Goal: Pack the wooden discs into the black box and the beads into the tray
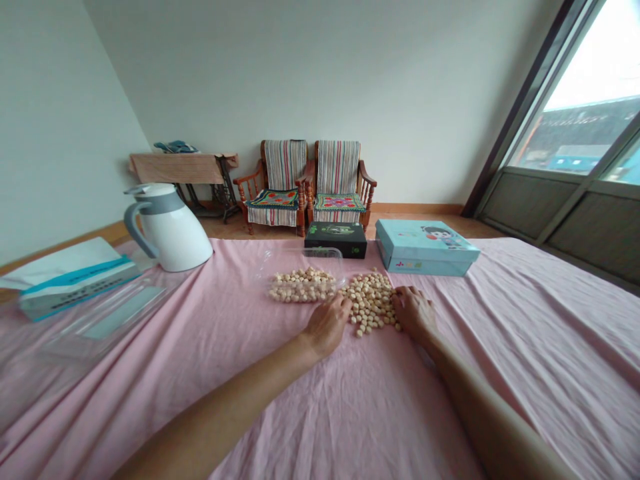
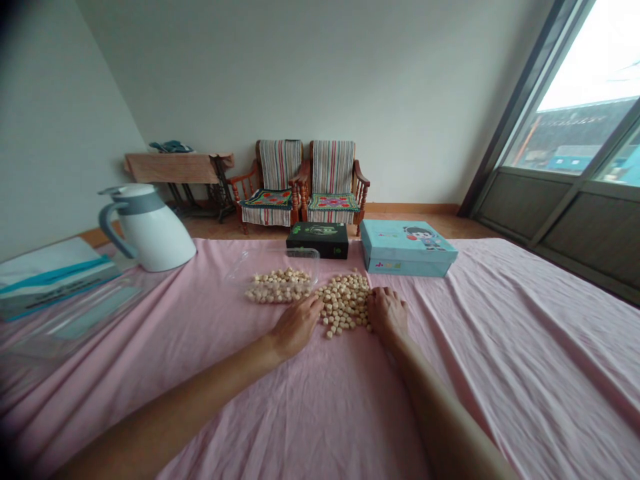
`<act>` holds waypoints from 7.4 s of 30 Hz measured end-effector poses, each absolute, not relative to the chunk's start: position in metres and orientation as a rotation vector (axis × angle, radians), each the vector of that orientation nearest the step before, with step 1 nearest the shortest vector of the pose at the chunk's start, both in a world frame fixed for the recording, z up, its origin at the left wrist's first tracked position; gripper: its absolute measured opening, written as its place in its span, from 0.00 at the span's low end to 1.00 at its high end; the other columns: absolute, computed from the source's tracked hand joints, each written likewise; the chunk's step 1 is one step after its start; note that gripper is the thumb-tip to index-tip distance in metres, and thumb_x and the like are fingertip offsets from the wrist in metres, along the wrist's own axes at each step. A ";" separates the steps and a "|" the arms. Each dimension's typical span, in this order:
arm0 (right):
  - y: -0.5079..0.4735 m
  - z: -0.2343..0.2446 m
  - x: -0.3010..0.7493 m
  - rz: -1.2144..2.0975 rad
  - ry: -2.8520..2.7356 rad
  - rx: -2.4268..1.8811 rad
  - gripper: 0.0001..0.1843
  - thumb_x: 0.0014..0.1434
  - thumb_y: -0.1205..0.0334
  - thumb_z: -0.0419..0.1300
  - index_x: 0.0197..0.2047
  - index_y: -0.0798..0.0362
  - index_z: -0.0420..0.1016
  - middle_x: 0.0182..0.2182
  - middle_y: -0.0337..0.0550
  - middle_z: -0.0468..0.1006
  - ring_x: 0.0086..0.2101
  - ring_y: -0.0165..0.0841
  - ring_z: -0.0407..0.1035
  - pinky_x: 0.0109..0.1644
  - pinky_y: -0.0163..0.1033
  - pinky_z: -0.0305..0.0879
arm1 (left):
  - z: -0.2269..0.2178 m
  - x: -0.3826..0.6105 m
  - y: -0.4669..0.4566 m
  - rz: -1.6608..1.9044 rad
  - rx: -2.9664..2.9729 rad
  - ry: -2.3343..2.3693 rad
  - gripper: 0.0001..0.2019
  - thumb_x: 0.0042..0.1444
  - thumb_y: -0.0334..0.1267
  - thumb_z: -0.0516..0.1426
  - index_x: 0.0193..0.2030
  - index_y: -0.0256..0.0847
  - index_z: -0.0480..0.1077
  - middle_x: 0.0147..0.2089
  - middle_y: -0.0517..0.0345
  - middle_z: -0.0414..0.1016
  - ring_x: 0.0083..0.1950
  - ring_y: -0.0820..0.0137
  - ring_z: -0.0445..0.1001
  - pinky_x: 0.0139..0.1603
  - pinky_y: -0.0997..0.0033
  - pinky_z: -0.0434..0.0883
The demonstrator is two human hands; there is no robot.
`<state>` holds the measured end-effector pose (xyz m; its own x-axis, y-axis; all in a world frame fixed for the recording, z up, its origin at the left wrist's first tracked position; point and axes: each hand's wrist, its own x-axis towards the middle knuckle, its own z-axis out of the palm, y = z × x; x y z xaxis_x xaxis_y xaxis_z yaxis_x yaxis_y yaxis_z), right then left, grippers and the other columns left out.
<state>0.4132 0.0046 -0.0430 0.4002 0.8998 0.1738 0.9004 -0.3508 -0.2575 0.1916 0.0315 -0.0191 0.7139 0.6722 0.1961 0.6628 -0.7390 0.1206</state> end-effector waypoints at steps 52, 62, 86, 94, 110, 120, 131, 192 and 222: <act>0.004 -0.040 0.412 0.018 -1.558 -2.355 0.19 0.63 0.58 0.44 0.50 0.54 0.71 0.50 0.50 0.72 0.50 0.41 0.64 0.48 0.43 0.55 | 0.012 0.179 0.036 0.841 2.921 0.744 0.05 0.60 0.30 0.52 0.35 0.39 0.68 0.37 0.56 0.72 0.42 0.68 0.70 0.45 0.69 0.67; 0.004 -0.041 0.412 0.006 -1.556 -2.352 0.19 0.63 0.58 0.45 0.50 0.53 0.71 0.50 0.50 0.72 0.50 0.41 0.64 0.48 0.44 0.55 | -0.021 0.190 0.022 0.554 2.858 0.718 0.02 0.56 0.28 0.54 0.34 0.38 0.66 0.38 0.56 0.71 0.42 0.69 0.70 0.43 0.71 0.68; 0.003 -0.038 0.411 0.028 -1.563 -2.360 0.19 0.63 0.59 0.44 0.50 0.53 0.71 0.50 0.50 0.72 0.50 0.41 0.64 0.48 0.44 0.55 | -0.026 0.212 0.038 0.653 2.804 0.965 0.07 0.57 0.26 0.52 0.41 0.39 0.67 0.43 0.53 0.71 0.47 0.66 0.70 0.49 0.66 0.69; 0.003 -0.040 0.412 0.007 -1.567 -2.340 0.19 0.63 0.59 0.45 0.50 0.53 0.71 0.49 0.50 0.73 0.50 0.41 0.64 0.48 0.44 0.55 | -0.013 0.206 0.034 0.858 2.832 0.880 0.05 0.58 0.28 0.52 0.39 0.40 0.66 0.40 0.56 0.71 0.44 0.67 0.70 0.47 0.68 0.68; 0.003 -0.039 0.412 0.017 -1.562 -2.364 0.19 0.63 0.59 0.44 0.49 0.53 0.71 0.50 0.49 0.72 0.50 0.41 0.64 0.47 0.44 0.55 | -0.005 0.203 0.013 0.582 2.802 0.827 0.08 0.53 0.38 0.59 0.35 0.40 0.64 0.37 0.56 0.71 0.40 0.66 0.71 0.40 0.70 0.67; 0.004 -0.042 0.413 0.016 -1.565 -2.343 0.18 0.63 0.59 0.45 0.49 0.53 0.71 0.50 0.50 0.72 0.50 0.42 0.64 0.47 0.44 0.55 | -0.006 0.197 0.016 0.705 2.707 0.900 0.07 0.52 0.25 0.55 0.35 0.41 0.62 0.36 0.58 0.70 0.38 0.69 0.70 0.39 0.72 0.67; 0.004 -0.039 0.411 0.009 -1.563 -2.366 0.17 0.63 0.60 0.45 0.48 0.53 0.71 0.49 0.50 0.73 0.49 0.40 0.64 0.46 0.43 0.55 | 0.042 0.175 0.052 1.266 2.895 0.976 0.06 0.61 0.32 0.51 0.43 0.38 0.67 0.41 0.52 0.71 0.47 0.64 0.70 0.50 0.62 0.68; 0.000 -0.034 0.408 0.012 -1.571 -2.365 0.18 0.64 0.60 0.44 0.50 0.54 0.70 0.50 0.51 0.72 0.49 0.41 0.64 0.47 0.43 0.55 | -0.010 0.120 0.033 0.494 2.651 0.820 0.06 0.54 0.27 0.57 0.36 0.39 0.73 0.36 0.56 0.72 0.40 0.69 0.72 0.40 0.73 0.67; 0.002 -0.038 0.410 -0.019 -1.586 -2.351 0.18 0.63 0.59 0.44 0.49 0.54 0.71 0.49 0.50 0.73 0.49 0.42 0.64 0.47 0.44 0.55 | 0.016 0.129 0.060 0.948 2.914 1.080 0.12 0.59 0.31 0.54 0.49 0.41 0.68 0.47 0.52 0.74 0.50 0.64 0.71 0.51 0.63 0.66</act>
<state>0.4100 0.0021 -0.0379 0.3889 0.9037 0.1791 0.9077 -0.3425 -0.2424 0.1292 0.0600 0.0161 0.6100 0.5632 0.5575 0.6259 -0.7739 0.0970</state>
